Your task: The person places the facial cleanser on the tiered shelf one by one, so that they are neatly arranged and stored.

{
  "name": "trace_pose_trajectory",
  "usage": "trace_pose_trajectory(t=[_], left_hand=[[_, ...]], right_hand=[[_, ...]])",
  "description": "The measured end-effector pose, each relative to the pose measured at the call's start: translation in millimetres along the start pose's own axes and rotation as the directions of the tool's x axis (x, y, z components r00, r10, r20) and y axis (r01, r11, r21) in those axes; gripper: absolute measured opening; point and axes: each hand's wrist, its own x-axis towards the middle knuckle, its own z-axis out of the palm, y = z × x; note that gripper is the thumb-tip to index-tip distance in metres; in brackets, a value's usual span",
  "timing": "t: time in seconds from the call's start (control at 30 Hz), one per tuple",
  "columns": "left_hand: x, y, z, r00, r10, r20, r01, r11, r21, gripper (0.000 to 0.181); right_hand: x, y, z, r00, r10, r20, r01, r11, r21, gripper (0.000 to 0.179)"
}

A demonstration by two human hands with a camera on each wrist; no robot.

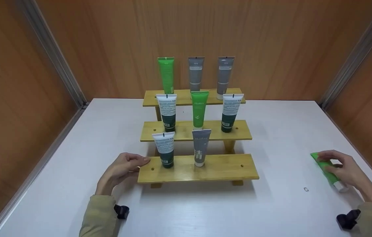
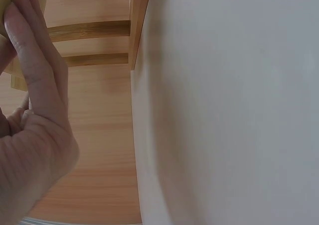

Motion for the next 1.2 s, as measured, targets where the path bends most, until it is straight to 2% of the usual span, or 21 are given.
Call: trace_pose_trajectory(t=[0.23, 0.4, 0.6, 0.97, 1.2], left_hand=[[-0.6, 0.6, -0.1, 1.000, -0.008, -0.001, 0.008, 1.000, -0.001, 0.041], [-0.4, 0.4, 0.3, 1.000, 0.000, 0.007, 0.000, 1.000, -0.001, 0.043], [-0.7, 0.1, 0.2, 1.000, 0.008, 0.010, -0.008, 1.000, -0.001, 0.042], [-2.0, -0.2, -0.4, 1.000, -0.001, 0.014, 0.001, 1.000, -0.018, 0.039], [-2.0, 0.7, -0.5, 1.000, -0.001, 0.016, 0.001, 1.000, -0.021, 0.038]], right_hand=[[1.8, -3.1, 0.2, 0.998, 0.069, 0.004, -0.069, 0.996, -0.055, 0.046], [3.3, -6.1, 0.4, 0.990, 0.123, 0.063, -0.118, 0.990, -0.075, 0.049], [5.5, -8.5, 0.4, 0.969, 0.200, 0.144, -0.186, 0.977, -0.107, 0.057], [6.2, -12.0, 3.4, 0.961, 0.218, 0.172, -0.200, 0.973, -0.119, 0.059], [6.7, -16.1, 5.5, 0.971, 0.198, 0.137, -0.183, 0.976, -0.118, 0.065]])
